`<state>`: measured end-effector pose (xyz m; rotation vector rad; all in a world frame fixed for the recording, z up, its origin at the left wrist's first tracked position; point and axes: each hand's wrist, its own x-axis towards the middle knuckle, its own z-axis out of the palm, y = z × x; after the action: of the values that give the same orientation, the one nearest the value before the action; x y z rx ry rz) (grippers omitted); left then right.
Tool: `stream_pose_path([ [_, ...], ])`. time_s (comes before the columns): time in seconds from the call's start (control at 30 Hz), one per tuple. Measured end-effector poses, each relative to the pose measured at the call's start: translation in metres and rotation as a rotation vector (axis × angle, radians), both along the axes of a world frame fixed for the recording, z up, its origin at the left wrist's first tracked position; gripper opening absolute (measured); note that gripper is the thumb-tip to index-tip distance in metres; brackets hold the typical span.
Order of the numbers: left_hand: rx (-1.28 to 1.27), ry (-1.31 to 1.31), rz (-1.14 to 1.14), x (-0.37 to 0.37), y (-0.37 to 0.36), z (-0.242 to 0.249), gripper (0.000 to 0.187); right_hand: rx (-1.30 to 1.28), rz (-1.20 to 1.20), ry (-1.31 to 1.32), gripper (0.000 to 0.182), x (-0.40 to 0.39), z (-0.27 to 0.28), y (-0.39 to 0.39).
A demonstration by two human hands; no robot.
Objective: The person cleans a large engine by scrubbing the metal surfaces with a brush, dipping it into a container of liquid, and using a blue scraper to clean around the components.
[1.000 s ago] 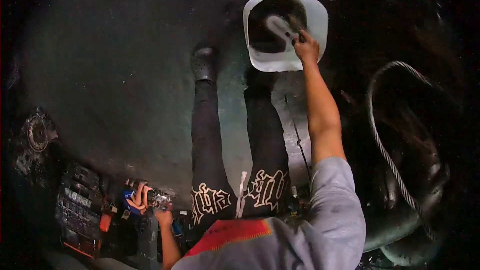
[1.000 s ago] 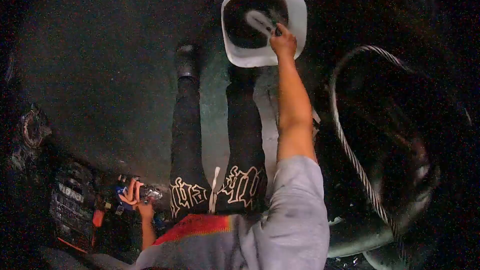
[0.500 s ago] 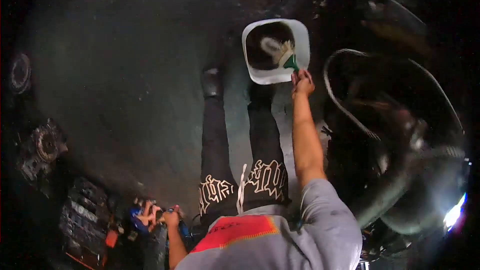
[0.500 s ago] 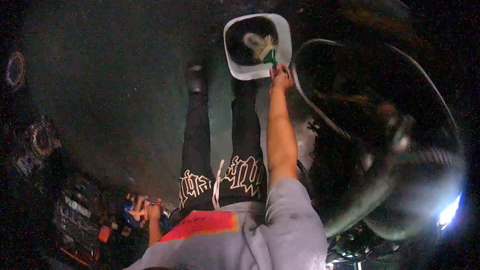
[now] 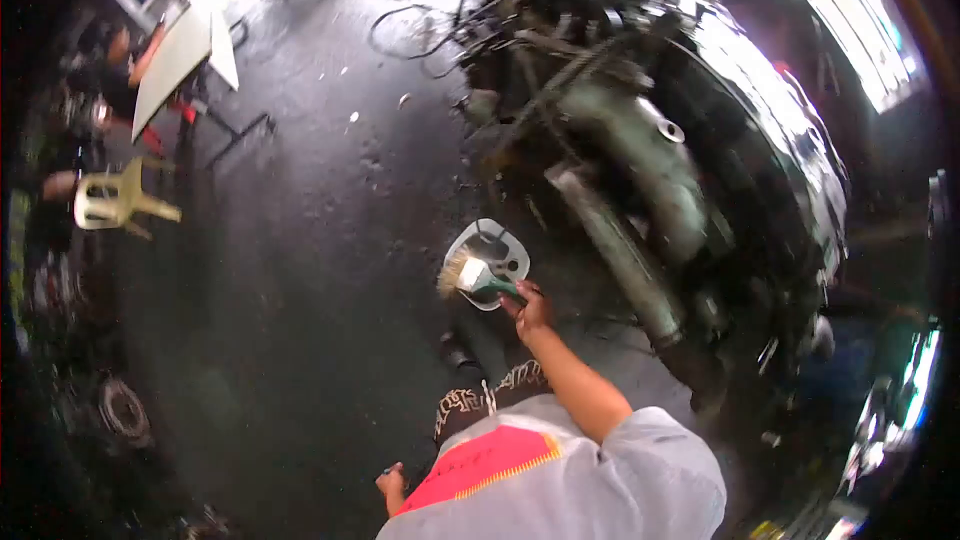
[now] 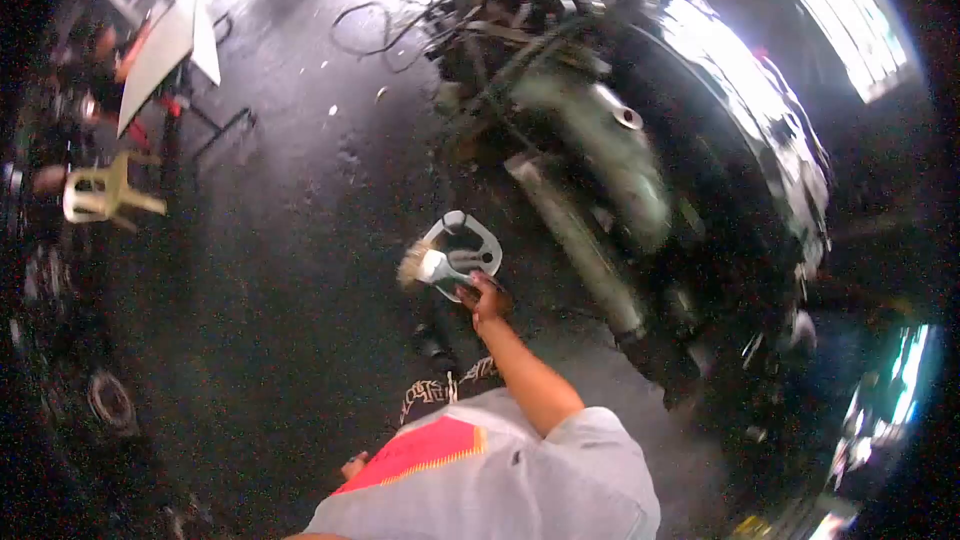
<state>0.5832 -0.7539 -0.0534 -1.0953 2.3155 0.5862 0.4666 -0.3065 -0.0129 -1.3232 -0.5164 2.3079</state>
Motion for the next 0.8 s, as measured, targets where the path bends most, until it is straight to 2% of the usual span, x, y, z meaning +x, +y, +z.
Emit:
stream_pose_path([
  [0.07, -0.008, -0.017, -0.07, -0.043, 0.029, 0.047, 0.029, 0.056, -0.016, 0.032, 0.011, 0.0, 0.063, -0.002],
  [0.13, -0.174, 0.09, -0.463, -0.058, -0.011, -0.021, 0.025, 0.169, 0.005, 0.114, 0.012, 0.01, 0.129, 0.008],
  [0.17, -0.163, 0.107, -0.504, -0.068, -0.012, -0.018, 0.025, 0.237, 0.001, 0.141, 0.013, 0.018, 0.163, 0.013],
  [0.23, 0.357, 0.275, -0.532, -0.093, 0.007, 0.004, 0.022, 0.407, -0.051, 0.243, 0.017, 0.041, 0.211, 0.028],
  [0.27, 0.353, 0.267, -0.566, -0.109, 0.026, 0.019, 0.022, 0.481, -0.041, 0.329, 0.015, 0.05, 0.221, 0.054],
  [0.3, 0.335, 0.226, -0.376, -0.121, 0.047, 0.043, 0.022, 0.563, -0.028, 0.411, 0.014, 0.065, 0.236, 0.076],
  [0.33, 0.318, 0.183, -0.183, -0.125, 0.056, 0.054, 0.022, 0.615, -0.085, 0.347, 0.014, 0.079, 0.269, 0.086],
  [0.37, 0.322, 0.174, -0.204, -0.132, 0.053, 0.041, 0.022, 0.663, -0.137, 0.284, 0.015, 0.091, 0.304, 0.099],
  [0.43, 0.507, 0.322, -0.124, -0.15, 0.045, 0.007, 0.024, 0.889, -0.269, 0.33, 0.015, 0.119, 0.346, 0.14],
  [0.57, 0.351, 0.295, -0.198, -0.15, 0.077, 0.018, 0.028, 1.139, -0.366, 0.214, 0.019, 0.195, 0.408, 0.22],
  [0.63, 0.206, 0.261, -0.186, -0.14, 0.092, 0.021, 0.031, 1.269, -0.389, 0.124, 0.017, 0.22, 0.424, 0.25],
  [0.67, 0.213, 0.267, -0.186, -0.133, 0.091, -0.001, 0.031, 1.272, -0.355, 0.028, 0.017, 0.231, 0.426, 0.26],
  [0.7, 0.349, 0.3, -0.116, -0.124, 0.076, -0.046, 0.032, 1.275, -0.358, 0.036, 0.017, 0.242, 0.424, 0.275],
  [0.73, 0.476, 0.336, -0.047, -0.116, 0.068, -0.073, 0.032, 1.549, -0.181, -0.313, 0.018, 0.257, 0.414, 0.292],
  [0.77, 0.472, 0.346, -0.048, -0.114, 0.069, -0.084, 0.032, 1.788, 0.018, -0.684, 0.019, 0.264, 0.402, 0.305],
  [0.8, 0.415, 0.438, -0.075, -0.11, 0.072, -0.091, 0.032, 1.861, 0.141, -0.715, 0.022, 0.264, 0.388, 0.317],
])
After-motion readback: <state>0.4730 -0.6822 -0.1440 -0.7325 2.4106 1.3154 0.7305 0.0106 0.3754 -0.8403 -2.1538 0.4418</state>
